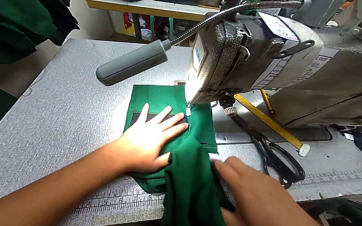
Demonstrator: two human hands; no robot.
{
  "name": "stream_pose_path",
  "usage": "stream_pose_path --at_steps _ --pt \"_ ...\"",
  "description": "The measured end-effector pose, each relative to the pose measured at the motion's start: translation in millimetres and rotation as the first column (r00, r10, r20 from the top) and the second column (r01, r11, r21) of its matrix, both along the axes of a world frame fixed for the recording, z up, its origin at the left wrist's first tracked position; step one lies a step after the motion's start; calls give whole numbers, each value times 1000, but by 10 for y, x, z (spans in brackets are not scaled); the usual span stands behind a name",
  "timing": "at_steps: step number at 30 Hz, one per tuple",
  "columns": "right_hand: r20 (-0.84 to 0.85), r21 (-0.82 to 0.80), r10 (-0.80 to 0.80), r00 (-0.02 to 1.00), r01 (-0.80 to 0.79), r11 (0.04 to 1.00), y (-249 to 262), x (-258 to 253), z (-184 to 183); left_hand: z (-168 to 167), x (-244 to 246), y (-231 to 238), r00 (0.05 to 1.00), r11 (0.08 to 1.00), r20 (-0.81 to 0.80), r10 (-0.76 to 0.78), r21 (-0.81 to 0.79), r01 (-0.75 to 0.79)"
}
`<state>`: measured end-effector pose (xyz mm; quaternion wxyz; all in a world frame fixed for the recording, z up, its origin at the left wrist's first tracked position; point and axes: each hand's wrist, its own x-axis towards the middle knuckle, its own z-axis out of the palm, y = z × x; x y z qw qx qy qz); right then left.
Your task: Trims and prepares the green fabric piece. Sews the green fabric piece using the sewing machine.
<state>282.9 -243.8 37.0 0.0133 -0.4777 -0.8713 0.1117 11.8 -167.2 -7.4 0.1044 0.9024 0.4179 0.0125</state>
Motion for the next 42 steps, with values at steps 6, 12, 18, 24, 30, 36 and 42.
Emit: stream_pose_path --at_steps 6,12,18,24,30,36,42 --pt "-426 -119 -99 899 53 991 -49 -173 23 10 1 -61 981 999 186 48 -32 -42" --pt "-299 -292 59 952 -150 944 85 -723 176 89 -39 -41 925 968 352 147 -245 -60" --pt "-445 44 164 881 -162 986 202 -383 -207 12 44 -115 995 996 82 50 -84 -43" --pt "-342 352 111 933 18 936 536 106 -470 58 146 -109 996 993 3 85 -88 -84" --pt "-315 352 -22 949 138 926 722 -42 -565 -45 127 -117 997 998 40 68 -3 -68" --pt "-286 390 35 958 83 917 821 109 -431 -66 108 -131 997 998 47 68 0 -68" --pt "-85 409 -62 994 92 908 858 435 -288 -56 126 -128 998 998 16 57 7 -57"
